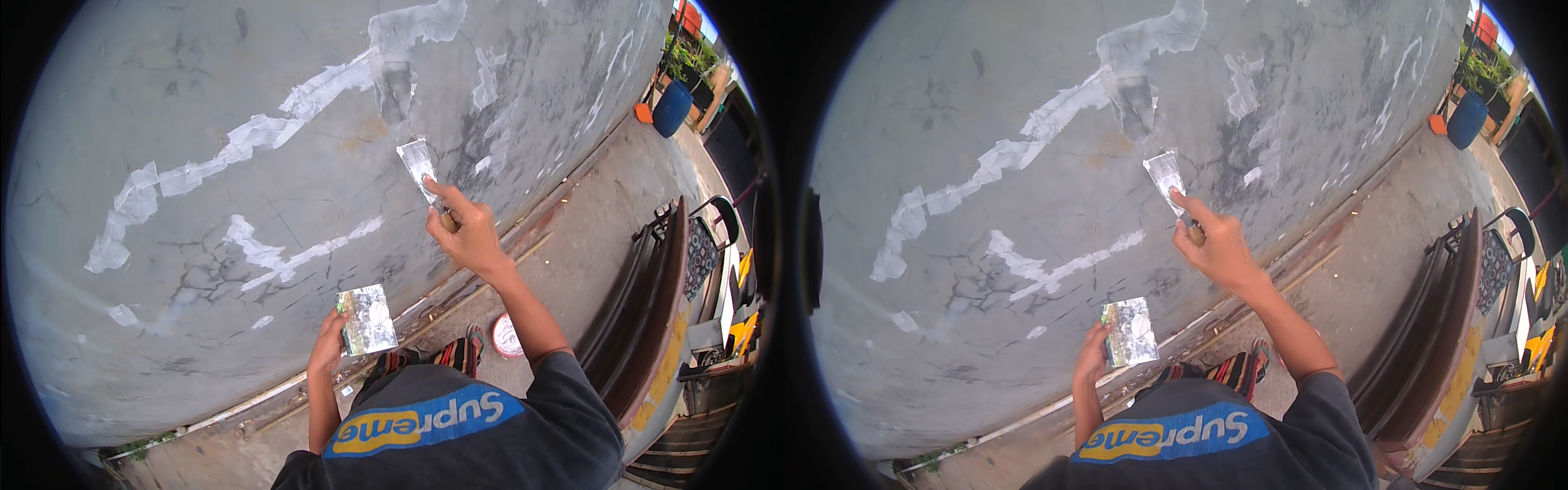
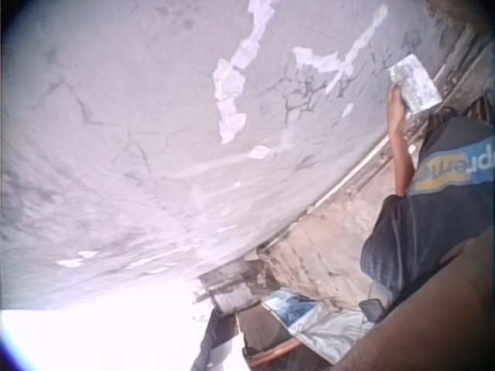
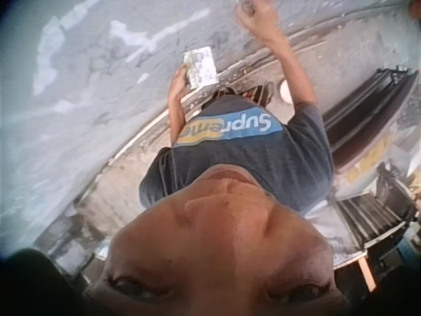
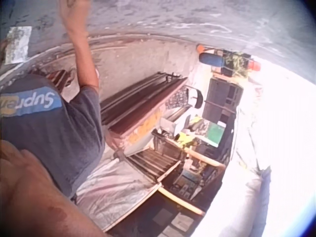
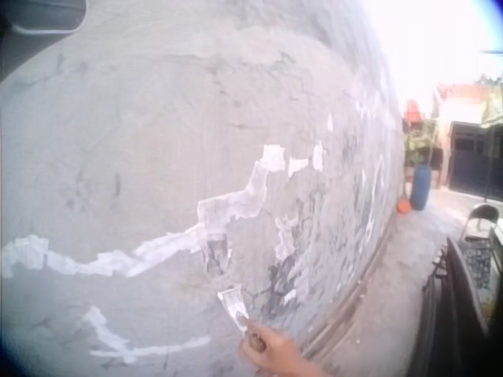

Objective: The person scoops white filler from a red bucket onto a hawk and uses a putty knife to apply it to cracks and uneven areas on a concrete wall. The person repeatedly transfers filler and smooths it into the wall surface.

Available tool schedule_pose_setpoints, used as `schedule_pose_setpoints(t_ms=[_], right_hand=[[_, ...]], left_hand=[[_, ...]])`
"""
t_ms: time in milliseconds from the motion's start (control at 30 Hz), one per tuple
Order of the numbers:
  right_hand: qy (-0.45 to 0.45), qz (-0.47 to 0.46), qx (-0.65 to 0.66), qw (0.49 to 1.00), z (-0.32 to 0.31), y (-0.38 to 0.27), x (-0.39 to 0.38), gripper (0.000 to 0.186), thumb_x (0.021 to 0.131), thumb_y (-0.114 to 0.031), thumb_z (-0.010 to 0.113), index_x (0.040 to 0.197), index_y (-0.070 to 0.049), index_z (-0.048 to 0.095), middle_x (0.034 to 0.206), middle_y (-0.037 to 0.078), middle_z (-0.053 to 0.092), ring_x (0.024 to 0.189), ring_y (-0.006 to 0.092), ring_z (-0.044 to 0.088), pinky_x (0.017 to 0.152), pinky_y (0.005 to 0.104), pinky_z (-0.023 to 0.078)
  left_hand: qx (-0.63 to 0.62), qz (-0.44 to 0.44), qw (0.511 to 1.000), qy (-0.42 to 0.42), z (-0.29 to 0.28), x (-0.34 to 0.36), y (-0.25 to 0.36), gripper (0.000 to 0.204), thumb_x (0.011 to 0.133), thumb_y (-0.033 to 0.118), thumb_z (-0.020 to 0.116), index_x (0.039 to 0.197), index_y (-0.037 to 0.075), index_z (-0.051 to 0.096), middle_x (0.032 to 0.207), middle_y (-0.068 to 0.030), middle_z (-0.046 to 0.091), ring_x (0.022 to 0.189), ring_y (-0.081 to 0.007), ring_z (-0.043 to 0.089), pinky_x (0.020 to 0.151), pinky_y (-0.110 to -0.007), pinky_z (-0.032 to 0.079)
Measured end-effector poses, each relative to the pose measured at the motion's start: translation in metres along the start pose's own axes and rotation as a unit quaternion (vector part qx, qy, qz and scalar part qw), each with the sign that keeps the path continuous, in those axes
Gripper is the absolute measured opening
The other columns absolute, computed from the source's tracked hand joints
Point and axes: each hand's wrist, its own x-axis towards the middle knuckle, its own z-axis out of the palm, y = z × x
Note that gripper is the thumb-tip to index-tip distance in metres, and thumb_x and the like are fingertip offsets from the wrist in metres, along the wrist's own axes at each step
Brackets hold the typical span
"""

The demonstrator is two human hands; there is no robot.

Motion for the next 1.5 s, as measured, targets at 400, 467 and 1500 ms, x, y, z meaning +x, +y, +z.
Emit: schedule_pose_setpoints(t_ms=[400,467,1500], right_hand=[[0.024,-0.039,0.034,0.998,0.014,0.032,0.020,0.040,0.082,0.003,0.063,0.121,-0.002,0.060,0.057,-0.001,0.043,0.046,0.0019,0.033,0.044,0.0197,0.029],[0.025,-0.058,0.011,0.998,0.008,0.033,0.012,0.041,0.082,0.003,0.062,0.123,-0.002,0.060,0.059,0.001,0.047,0.046,0.0025,0.035,0.044,0.0201,0.031],[-0.027,-0.018,-0.001,0.999,0.022,0.062,-0.031,0.041,0.083,0.001,0.063,0.123,-0.005,0.060,0.054,0.003,0.037,0.044,0.0070,0.032,0.044,0.0245,0.032]], left_hand=[[-0.006,-0.005,1.000,-0.007,0.010,0.002,0.001,0.033,0.100,0.019,0.046,0.127,0.001,0.051,0.116,-0.0065,0.061,0.104,-0.0137,0.058,0.089,-0.030,0.047],[-0.008,-0.011,1.000,0.004,0.004,0.000,0.001,0.033,0.100,0.019,0.046,0.127,0.001,0.051,0.116,-0.0063,0.061,0.104,-0.0137,0.058,0.089,-0.030,0.047],[0.013,-0.010,1.000,-0.011,0.009,-0.004,-0.002,0.033,0.099,0.018,0.046,0.126,0.000,0.051,0.118,-0.0096,0.060,0.106,-0.0168,0.058,0.091,-0.031,0.048]])
